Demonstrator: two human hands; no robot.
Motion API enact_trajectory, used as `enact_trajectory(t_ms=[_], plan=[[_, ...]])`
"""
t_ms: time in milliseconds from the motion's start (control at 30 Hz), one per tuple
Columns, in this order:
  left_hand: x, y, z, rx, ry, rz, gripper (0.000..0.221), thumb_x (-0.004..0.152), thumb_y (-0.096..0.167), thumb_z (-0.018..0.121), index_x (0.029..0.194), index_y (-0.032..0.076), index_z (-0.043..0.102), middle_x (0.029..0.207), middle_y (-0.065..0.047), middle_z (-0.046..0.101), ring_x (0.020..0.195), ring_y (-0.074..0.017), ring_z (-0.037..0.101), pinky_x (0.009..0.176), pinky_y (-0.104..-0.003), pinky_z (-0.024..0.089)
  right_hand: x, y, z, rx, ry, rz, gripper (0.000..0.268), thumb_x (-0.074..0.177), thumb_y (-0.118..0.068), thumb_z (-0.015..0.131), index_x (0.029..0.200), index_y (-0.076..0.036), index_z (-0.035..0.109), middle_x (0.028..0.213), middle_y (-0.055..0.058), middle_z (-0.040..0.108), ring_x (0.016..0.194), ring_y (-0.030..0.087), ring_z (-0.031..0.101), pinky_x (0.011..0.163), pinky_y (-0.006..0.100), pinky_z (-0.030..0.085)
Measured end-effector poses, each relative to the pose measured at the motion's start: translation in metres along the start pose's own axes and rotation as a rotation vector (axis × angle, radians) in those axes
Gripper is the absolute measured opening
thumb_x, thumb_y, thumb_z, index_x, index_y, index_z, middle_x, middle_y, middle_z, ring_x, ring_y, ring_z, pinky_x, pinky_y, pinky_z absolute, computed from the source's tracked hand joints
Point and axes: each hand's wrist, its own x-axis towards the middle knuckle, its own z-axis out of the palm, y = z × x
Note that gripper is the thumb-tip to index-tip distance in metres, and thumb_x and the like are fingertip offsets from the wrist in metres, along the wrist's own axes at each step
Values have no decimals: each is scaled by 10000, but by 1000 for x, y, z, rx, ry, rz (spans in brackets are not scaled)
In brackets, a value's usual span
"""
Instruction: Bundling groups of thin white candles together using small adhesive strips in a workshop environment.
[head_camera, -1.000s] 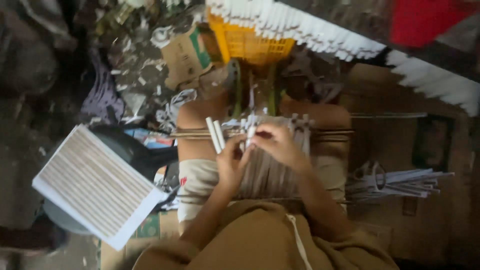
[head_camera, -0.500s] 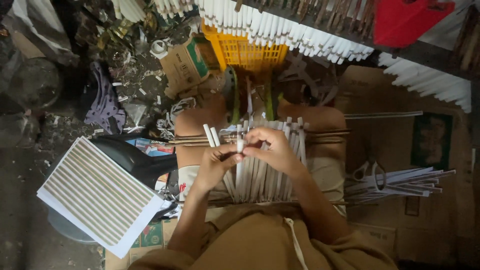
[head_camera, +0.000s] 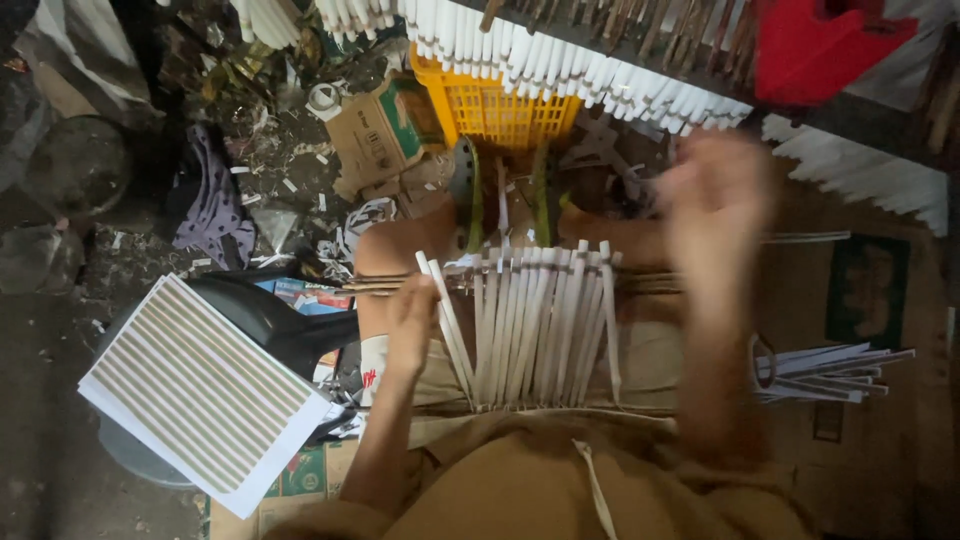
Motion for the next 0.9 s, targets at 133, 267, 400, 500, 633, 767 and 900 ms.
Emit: enact_trajectory(t_ms=[133, 267, 400, 500, 633, 767, 900], plan=[[1, 14, -9, -43, 17, -96, 412, 1087, 338, 449, 688, 238, 431, 571, 96, 337, 499, -23, 237, 459, -229, 161, 77, 77, -90, -276, 352, -289, 329, 1170, 21, 603, 1481, -24, 508, 1444, 200, 493, 1328, 379, 534, 1112, 509, 446], [-6, 23, -4, 21, -46, 95, 472, 1089, 379, 439, 646, 225, 383, 526, 71, 343, 464, -55, 287, 434, -244, 224, 119, 94, -103, -170, 282, 46, 244, 1211, -256, 537, 1368, -75, 581, 1297, 181, 699, 951, 271, 656, 711, 351, 504], [-11, 16, 7, 171, -170, 157, 363, 1069, 409, 444, 783, 205, 535, 583, 87, 419, 505, -63, 349, 463, -264, 283, 117, 75, -88, -325, 314, -180, 180, 1142, -36, 594, 1307, 15, 644, 1250, 197, 513, 1098, 364, 579, 877, 468, 521], [-9, -18, 13, 195, -158, 133, 155, 986, 278, 646, 902, 152, 680, 823, 36, 682, 784, -91, 599, 751, -257, 459, 120, 106, -93, -222, 296, -254, 168, 1157, -36, 572, 1292, 57, 611, 1209, 249, 615, 1045, 379, 584, 876, 457, 468], [-17, -1, 31, -7, -226, 125, 293, 978, 207, 669, 762, 192, 471, 689, 67, 441, 637, -69, 397, 626, -257, 340, 91, 40, -72, -177, 216, -159, 210, 1260, -118, 451, 1458, -48, 441, 1370, 272, 498, 1153, 475, 564, 888, 516, 471], [-30, 27, 61, -460, -415, -36, 308, 1075, 264, 490, 1346, 117, 504, 971, -38, 462, 781, -93, 422, 660, -241, 334, 4, -55, 9, 190, 213, 15, 140, 1118, -59, 521, 983, -95, 540, 938, 76, 493, 902, 201, 505, 907, 340, 438], [-31, 38, 92, -792, -466, -34, 726, 1064, 413, 563, 1656, 158, 228, 1411, -186, 621, 1278, -212, 622, 1070, -331, 482, -111, -49, 59, 204, -276, 410, 177, 997, -170, 693, 861, -81, 765, 759, 47, 742, 746, 124, 651, 758, 293, 536]])
